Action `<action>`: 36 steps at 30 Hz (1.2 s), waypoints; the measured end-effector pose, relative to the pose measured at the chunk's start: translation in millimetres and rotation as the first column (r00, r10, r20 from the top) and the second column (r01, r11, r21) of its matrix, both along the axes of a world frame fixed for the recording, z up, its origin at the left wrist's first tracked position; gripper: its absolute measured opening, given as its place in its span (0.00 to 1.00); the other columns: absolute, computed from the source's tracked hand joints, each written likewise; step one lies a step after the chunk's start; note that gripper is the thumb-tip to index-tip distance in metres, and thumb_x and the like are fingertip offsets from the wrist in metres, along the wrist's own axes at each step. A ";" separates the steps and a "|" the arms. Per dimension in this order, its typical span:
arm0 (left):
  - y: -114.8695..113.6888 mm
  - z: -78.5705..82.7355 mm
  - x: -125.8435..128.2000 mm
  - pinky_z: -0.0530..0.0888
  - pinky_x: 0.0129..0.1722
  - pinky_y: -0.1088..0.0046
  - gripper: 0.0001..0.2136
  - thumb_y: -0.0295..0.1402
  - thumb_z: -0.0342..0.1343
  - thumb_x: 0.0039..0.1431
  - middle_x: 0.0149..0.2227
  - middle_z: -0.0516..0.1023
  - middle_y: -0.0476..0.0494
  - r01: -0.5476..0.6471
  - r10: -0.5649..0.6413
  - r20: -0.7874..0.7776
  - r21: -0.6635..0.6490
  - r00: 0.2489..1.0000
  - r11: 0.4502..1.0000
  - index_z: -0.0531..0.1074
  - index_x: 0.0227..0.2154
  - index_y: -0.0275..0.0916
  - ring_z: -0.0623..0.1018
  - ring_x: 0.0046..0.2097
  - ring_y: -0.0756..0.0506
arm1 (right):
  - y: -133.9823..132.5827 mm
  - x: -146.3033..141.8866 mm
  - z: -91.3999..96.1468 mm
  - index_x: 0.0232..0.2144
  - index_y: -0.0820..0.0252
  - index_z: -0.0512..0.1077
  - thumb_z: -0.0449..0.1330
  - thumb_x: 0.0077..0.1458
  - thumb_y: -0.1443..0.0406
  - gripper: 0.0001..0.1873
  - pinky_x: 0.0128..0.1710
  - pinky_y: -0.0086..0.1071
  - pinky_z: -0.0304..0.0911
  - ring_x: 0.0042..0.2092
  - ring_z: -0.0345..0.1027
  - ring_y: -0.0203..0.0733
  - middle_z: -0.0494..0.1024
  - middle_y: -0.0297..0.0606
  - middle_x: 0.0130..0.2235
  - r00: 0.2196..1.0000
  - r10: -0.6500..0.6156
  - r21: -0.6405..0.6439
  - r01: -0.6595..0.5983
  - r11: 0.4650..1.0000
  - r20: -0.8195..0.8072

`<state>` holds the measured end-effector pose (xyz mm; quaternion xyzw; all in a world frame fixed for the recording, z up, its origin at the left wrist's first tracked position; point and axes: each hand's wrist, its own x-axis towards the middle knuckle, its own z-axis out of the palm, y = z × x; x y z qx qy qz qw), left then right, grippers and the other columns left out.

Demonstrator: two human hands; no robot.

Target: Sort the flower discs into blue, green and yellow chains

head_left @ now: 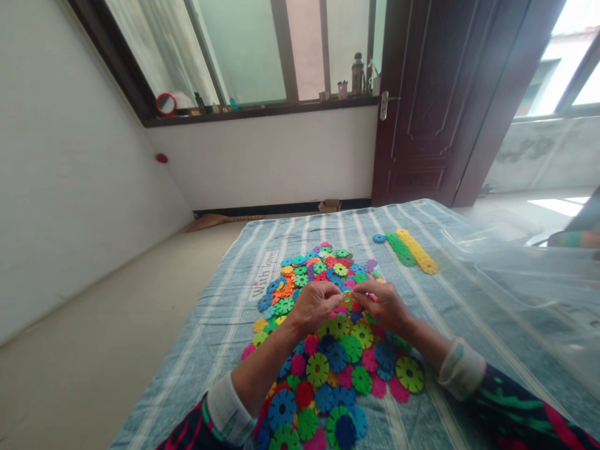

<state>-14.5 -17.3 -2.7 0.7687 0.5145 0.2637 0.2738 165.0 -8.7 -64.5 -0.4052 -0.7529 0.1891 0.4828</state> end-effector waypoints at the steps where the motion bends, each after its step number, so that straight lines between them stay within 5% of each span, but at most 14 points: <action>1: 0.6 -0.3 -0.2 0.63 0.25 0.78 0.11 0.36 0.51 0.51 0.20 0.69 0.50 0.007 -0.006 -0.003 0.007 1.000 1.000 0.72 0.20 0.37 0.67 0.25 0.51 | -0.2 0.5 1.3 0.27 0.58 0.75 0.57 0.55 0.63 0.09 0.32 0.30 0.63 0.29 0.70 0.37 0.78 0.34 0.27 1.000 0.000 -0.013 0.001 1.000 0.009; 6: 15.6 -0.4 -13.5 0.67 0.30 0.78 0.12 0.37 0.51 0.54 0.24 0.74 0.50 -0.080 0.096 -0.165 0.100 0.982 0.992 0.74 0.22 0.38 0.72 0.29 0.50 | 1.8 8.6 9.6 0.26 0.58 0.75 0.55 0.55 0.62 0.11 0.33 0.29 0.62 0.30 0.69 0.37 0.77 0.33 0.26 0.999 -0.049 -0.080 0.049 0.996 0.002; 13: 67.5 5.0 -73.7 0.67 0.34 0.75 0.08 0.30 0.50 0.51 0.31 0.79 0.44 -0.478 0.527 -0.381 0.221 0.760 0.850 0.75 0.26 0.39 0.76 0.37 0.45 | 15.4 26.0 4.7 0.26 0.59 0.75 0.55 0.54 0.59 0.12 0.30 0.29 0.62 0.29 0.68 0.38 0.76 0.33 0.25 0.988 -0.138 -0.144 0.127 0.981 -0.072; 18: 96.2 0.7 -94.2 0.67 0.31 0.72 0.08 0.36 0.54 0.47 0.32 0.80 0.39 -0.575 0.578 -0.484 0.173 0.657 0.799 0.76 0.23 0.38 0.77 0.38 0.40 | 20.0 29.6 -1.7 0.27 0.59 0.75 0.56 0.53 0.60 0.11 0.32 0.29 0.63 0.29 0.68 0.38 0.76 0.34 0.26 0.985 -0.154 -0.188 0.139 0.972 -0.072; 25: 106.2 -10.2 -93.2 0.65 0.28 0.75 0.08 0.37 0.59 0.42 0.31 0.80 0.43 -0.563 0.535 -0.502 0.111 0.679 0.819 0.77 0.26 0.41 0.77 0.35 0.42 | 20.6 31.2 -1.7 0.26 0.59 0.75 0.56 0.53 0.58 0.12 0.31 0.30 0.64 0.28 0.68 0.38 0.76 0.33 0.25 0.983 -0.163 -0.177 0.146 0.973 -0.083; 36: 102.4 -22.3 -116.4 0.65 0.26 0.78 0.06 0.34 0.60 0.42 0.25 0.78 0.51 -0.556 0.559 -0.325 0.111 0.763 0.823 0.77 0.25 0.39 0.75 0.30 0.48 | 22.4 36.6 1.5 0.26 0.58 0.75 0.56 0.53 0.58 0.12 0.32 0.31 0.63 0.30 0.69 0.40 0.76 0.35 0.26 0.978 -0.181 -0.168 0.162 0.972 -0.103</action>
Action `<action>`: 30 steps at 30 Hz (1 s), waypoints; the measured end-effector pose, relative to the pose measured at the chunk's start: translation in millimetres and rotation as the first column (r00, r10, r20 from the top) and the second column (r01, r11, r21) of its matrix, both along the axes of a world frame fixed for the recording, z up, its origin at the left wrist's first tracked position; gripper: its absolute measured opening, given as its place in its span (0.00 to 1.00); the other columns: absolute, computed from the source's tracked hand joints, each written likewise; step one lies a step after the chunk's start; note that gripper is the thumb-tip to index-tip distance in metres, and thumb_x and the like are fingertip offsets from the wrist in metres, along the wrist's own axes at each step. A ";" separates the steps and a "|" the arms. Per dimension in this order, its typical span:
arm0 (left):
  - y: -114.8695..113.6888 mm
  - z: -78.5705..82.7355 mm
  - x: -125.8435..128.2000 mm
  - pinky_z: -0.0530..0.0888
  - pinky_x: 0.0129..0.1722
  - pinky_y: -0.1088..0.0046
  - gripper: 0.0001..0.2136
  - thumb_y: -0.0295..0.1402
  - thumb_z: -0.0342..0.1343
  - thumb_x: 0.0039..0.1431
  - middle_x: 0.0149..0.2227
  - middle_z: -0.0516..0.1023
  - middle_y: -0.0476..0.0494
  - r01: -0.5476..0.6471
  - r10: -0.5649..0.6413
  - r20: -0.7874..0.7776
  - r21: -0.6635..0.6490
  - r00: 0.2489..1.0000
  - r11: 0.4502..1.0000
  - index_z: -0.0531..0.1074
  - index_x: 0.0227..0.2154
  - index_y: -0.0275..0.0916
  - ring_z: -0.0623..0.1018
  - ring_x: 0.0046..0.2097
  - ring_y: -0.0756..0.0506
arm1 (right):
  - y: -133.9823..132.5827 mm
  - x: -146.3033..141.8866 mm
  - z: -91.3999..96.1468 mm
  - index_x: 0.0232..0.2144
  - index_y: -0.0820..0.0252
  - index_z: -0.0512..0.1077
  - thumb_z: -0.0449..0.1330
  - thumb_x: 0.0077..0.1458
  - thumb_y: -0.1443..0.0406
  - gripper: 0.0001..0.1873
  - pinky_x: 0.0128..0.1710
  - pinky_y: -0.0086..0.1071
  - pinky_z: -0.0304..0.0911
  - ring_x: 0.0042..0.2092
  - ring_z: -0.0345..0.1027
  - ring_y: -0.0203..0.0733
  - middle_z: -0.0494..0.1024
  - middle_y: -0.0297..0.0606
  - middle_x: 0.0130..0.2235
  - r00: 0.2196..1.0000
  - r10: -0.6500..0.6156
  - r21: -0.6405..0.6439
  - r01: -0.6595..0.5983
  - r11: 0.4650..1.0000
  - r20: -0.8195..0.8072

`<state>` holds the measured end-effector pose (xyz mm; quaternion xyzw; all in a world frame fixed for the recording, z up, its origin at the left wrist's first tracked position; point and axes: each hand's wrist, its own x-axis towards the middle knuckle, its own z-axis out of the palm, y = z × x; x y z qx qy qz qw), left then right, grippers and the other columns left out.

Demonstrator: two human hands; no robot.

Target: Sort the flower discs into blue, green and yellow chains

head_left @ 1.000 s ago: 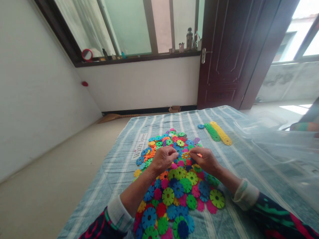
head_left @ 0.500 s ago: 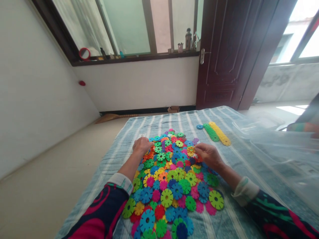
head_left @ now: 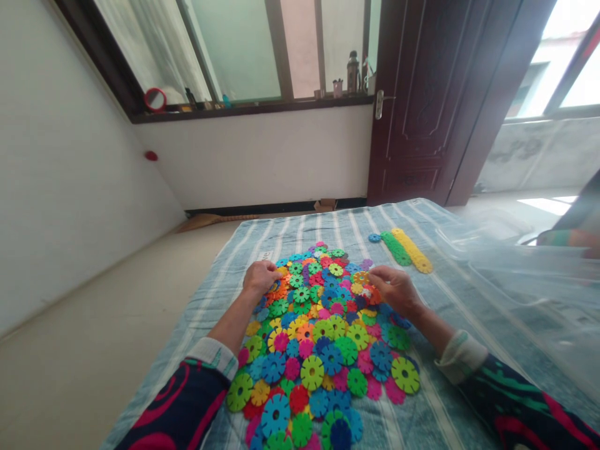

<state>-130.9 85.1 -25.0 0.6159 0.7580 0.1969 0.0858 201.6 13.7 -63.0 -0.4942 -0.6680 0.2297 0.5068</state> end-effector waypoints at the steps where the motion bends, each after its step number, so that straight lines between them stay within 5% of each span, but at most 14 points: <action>1: -0.8 -0.8 -1.5 0.65 0.26 0.78 0.06 0.33 0.59 0.42 0.24 0.77 0.51 -0.001 0.001 0.021 0.007 1.000 1.000 0.77 0.25 0.39 0.75 0.29 0.49 | 0.8 1.5 -0.1 0.26 0.59 0.75 0.56 0.53 0.58 0.12 0.32 0.31 0.63 0.30 0.69 0.40 0.76 0.35 0.26 1.000 -0.002 -0.002 0.002 1.000 0.000; 9: -8.0 0.5 -7.7 0.66 0.24 0.79 0.09 0.33 0.55 0.46 0.22 0.77 0.51 -0.003 0.001 0.090 0.021 0.996 1.000 0.78 0.27 0.37 0.74 0.26 0.50 | 10.8 15.2 -4.8 0.27 0.60 0.75 0.57 0.52 0.56 0.13 0.30 0.32 0.64 0.29 0.69 0.40 0.76 0.35 0.26 0.996 -0.065 -0.046 0.063 0.997 -0.053; 17: -8.9 9.9 -4.6 0.68 0.30 0.74 0.11 0.34 0.53 0.46 0.28 0.80 0.46 0.010 -0.012 -0.097 -0.016 0.995 1.000 0.80 0.29 0.40 0.77 0.33 0.44 | 24.0 51.8 4.0 0.25 0.60 0.75 0.56 0.49 0.56 0.15 0.36 0.33 0.63 0.33 0.70 0.42 0.78 0.37 0.27 0.971 -0.236 0.012 0.237 0.971 -0.035; 24: 14.3 10.4 21.2 0.69 0.48 0.67 0.14 0.36 0.54 0.48 0.50 0.76 0.44 0.063 -0.062 -0.228 -0.001 0.972 0.998 0.80 0.37 0.45 0.70 0.53 0.36 | 33.7 90.9 -0.2 0.27 0.62 0.76 0.57 0.46 0.55 0.16 0.34 0.33 0.62 0.31 0.69 0.42 0.77 0.37 0.27 0.908 -0.417 -0.033 0.416 0.909 -0.046; 30: 37.5 9.5 31.8 0.70 0.46 0.56 0.10 0.37 0.58 0.43 0.46 0.77 0.40 0.100 -0.111 -0.228 -0.060 0.967 0.993 0.81 0.30 0.46 0.69 0.53 0.28 | 39.8 118.8 -7.8 0.28 0.62 0.76 0.56 0.46 0.55 0.17 0.37 0.35 0.65 0.34 0.70 0.43 0.78 0.41 0.34 0.872 -0.488 -0.005 0.489 0.873 0.024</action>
